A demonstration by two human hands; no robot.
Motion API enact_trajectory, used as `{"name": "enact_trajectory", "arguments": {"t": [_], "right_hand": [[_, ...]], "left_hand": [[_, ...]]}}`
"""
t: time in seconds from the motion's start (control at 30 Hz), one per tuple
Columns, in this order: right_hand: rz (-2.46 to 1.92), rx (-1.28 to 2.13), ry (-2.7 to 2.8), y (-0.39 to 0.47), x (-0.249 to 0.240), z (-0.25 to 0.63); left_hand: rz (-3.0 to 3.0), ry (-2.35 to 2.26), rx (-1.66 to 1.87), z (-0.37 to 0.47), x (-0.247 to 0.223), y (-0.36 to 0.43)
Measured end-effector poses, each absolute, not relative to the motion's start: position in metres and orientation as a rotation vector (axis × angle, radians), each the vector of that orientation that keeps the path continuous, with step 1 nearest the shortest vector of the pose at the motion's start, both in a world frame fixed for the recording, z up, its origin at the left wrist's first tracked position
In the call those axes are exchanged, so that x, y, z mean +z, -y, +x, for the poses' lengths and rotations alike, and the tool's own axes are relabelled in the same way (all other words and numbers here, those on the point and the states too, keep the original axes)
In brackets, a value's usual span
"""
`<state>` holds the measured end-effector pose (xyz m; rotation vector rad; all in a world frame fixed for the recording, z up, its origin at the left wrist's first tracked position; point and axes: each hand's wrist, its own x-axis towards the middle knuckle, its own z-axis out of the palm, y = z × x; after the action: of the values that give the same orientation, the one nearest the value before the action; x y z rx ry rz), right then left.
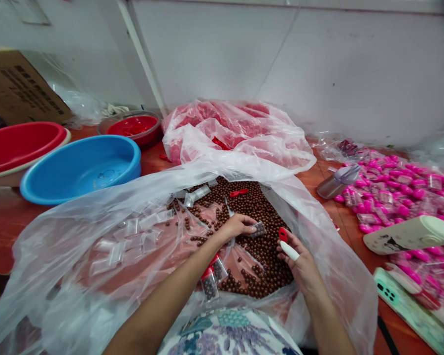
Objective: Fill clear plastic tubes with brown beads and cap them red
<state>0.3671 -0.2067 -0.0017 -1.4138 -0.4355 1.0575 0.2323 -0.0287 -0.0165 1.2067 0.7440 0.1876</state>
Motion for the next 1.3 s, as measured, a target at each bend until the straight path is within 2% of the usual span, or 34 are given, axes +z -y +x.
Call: {"name": "enact_trajectory", "arguments": {"t": [0.27, 0.47, 0.77, 0.97, 1.3], "right_hand": [[-1.531, 0.962, 0.566, 0.203, -0.006, 0.364], [-1.494, 0.988, 0.656, 0.19, 0.01, 0.351], [-1.407, 0.981, 0.703, 0.182, 0.019, 0.337], [-1.516, 0.777, 0.904, 0.178, 0.034, 0.331], [-1.618, 0.746, 1.166, 0.178, 0.031, 0.329]], "left_hand": [[0.842, -0.716, 0.261, 0.203, 0.005, 0.056], [0.641, -0.673, 0.347, 0.182, 0.021, 0.077], [0.681, -0.666, 0.4, 0.172, 0.028, 0.087], [0.711, -0.694, 0.357, 0.17, 0.023, 0.09], [0.721, -0.684, 0.331, 0.163, 0.025, 0.091]]}}
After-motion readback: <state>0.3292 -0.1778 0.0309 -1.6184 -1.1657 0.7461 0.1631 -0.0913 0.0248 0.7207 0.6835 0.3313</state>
